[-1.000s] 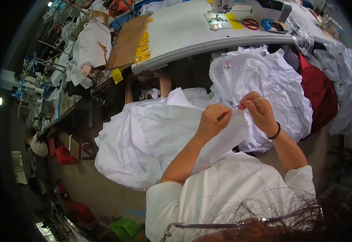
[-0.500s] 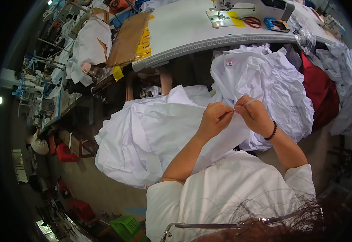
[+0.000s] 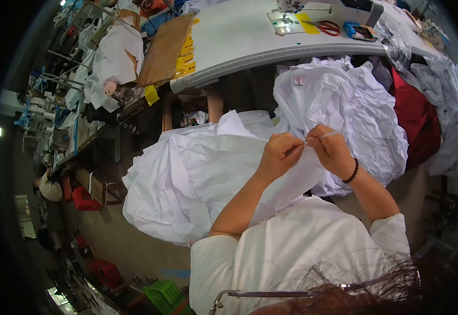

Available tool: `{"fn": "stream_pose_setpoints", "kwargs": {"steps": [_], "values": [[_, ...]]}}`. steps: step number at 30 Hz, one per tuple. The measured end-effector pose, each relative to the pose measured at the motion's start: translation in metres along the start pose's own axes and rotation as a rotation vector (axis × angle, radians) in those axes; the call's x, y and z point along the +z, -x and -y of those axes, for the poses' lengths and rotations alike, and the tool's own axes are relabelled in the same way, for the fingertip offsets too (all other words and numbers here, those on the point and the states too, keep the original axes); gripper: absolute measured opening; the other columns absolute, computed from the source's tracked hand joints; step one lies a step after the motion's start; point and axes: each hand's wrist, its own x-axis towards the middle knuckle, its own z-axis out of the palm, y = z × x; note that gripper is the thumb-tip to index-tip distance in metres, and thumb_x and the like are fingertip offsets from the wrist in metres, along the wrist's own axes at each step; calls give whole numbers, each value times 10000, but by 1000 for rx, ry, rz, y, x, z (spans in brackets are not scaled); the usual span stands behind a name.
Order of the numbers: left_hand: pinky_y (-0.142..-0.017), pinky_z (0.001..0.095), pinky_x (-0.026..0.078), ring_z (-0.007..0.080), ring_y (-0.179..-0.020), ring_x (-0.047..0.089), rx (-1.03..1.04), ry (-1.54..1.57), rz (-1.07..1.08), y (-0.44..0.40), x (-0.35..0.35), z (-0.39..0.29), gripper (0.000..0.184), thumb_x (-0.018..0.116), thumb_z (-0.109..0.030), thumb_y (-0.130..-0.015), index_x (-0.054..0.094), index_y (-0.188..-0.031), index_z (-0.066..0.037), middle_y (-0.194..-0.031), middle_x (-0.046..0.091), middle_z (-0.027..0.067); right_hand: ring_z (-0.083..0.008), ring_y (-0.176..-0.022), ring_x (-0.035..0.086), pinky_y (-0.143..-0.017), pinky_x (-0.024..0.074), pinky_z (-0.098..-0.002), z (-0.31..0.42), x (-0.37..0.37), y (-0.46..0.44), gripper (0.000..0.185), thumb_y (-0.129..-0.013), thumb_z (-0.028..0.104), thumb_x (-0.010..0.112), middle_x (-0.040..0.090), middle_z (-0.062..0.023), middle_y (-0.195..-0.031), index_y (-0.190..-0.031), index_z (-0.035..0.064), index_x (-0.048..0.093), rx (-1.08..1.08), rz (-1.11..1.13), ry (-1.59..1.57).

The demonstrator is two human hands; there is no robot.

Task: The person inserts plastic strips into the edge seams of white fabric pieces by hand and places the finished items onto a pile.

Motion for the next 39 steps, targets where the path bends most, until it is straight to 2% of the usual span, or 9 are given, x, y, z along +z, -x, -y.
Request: {"fn": "stream_pose_setpoints", "kwargs": {"steps": [11,13,16,18,19,22,25,29,39], "values": [[-596,295,357,197,-553,496,-20,13,-5,1,1,3,35,594,-40,-688,565,-705,-47,-604,510,39,-282,-649,519,-576,414,-303,-8,2,3,18,-770,-12,516,546,-110,-730,-754,-6,510,1,-28,-28],[-599,294,359,196,-550,493,-15,13,-7,1,1,3,31,593,-42,-691,566,-707,-45,-602,508,39,-231,-677,539,-611,423,-279,-16,3,4,42,-793,-27,492,554,-99,-750,-801,-3,526,-60,-52,-22],[-552,261,355,152,-539,448,-38,57,-14,2,0,5,47,588,-9,-704,580,-744,-33,-582,482,33,-125,-779,541,-703,427,-240,-18,-2,0,136,-850,-29,438,562,-77,-809,-961,2,512,16,-356,-355],[-541,258,357,150,-563,456,-79,114,-23,3,-1,6,27,580,-23,-721,577,-747,-22,-611,493,41,-134,-813,545,-725,421,-232,-32,-3,-1,132,-851,-11,456,568,-80,-860,-974,-2,502,107,-319,-566],[-541,258,357,150,-563,456,-77,113,-25,3,-2,8,27,580,-23,-721,577,-747,-22,-611,493,41,-130,-864,534,-749,409,-230,-33,-4,0,193,-811,48,549,568,-78,-906,-993,5,503,188,-249,-602],[-539,255,355,146,-578,459,-36,92,-31,1,-3,11,26,570,-42,-741,577,-757,-22,-631,498,40,-107,-886,510,-754,393,-238,-26,-2,6,374,-685,127,682,564,-47,-903,-1006,23,520,190,40,-315],[-554,264,359,157,-591,460,-47,90,-25,-1,-2,12,32,568,-60,-753,576,-762,-30,-634,497,37,-93,-822,496,-735,391,-231,-38,11,15,276,-701,92,662,558,-24,-861,-942,20,548,361,89,-321],[-595,291,370,192,-602,465,23,4,-43,-3,0,10,36,578,-78,-756,570,-759,-43,-636,495,42,-49,-697,463,-632,389,-189,-40,18,16,97,-776,56,583,530,12,-769,-854,12,546,449,-19,-634],[-630,307,371,219,-616,484,74,-66,-106,-4,-1,11,45,581,-67,-736,554,-765,-45,-647,505,48,-39,-678,448,-607,378,-178,-37,26,10,51,-801,46,540,508,20,-740,-838,11,533,390,-91,-559]]}}
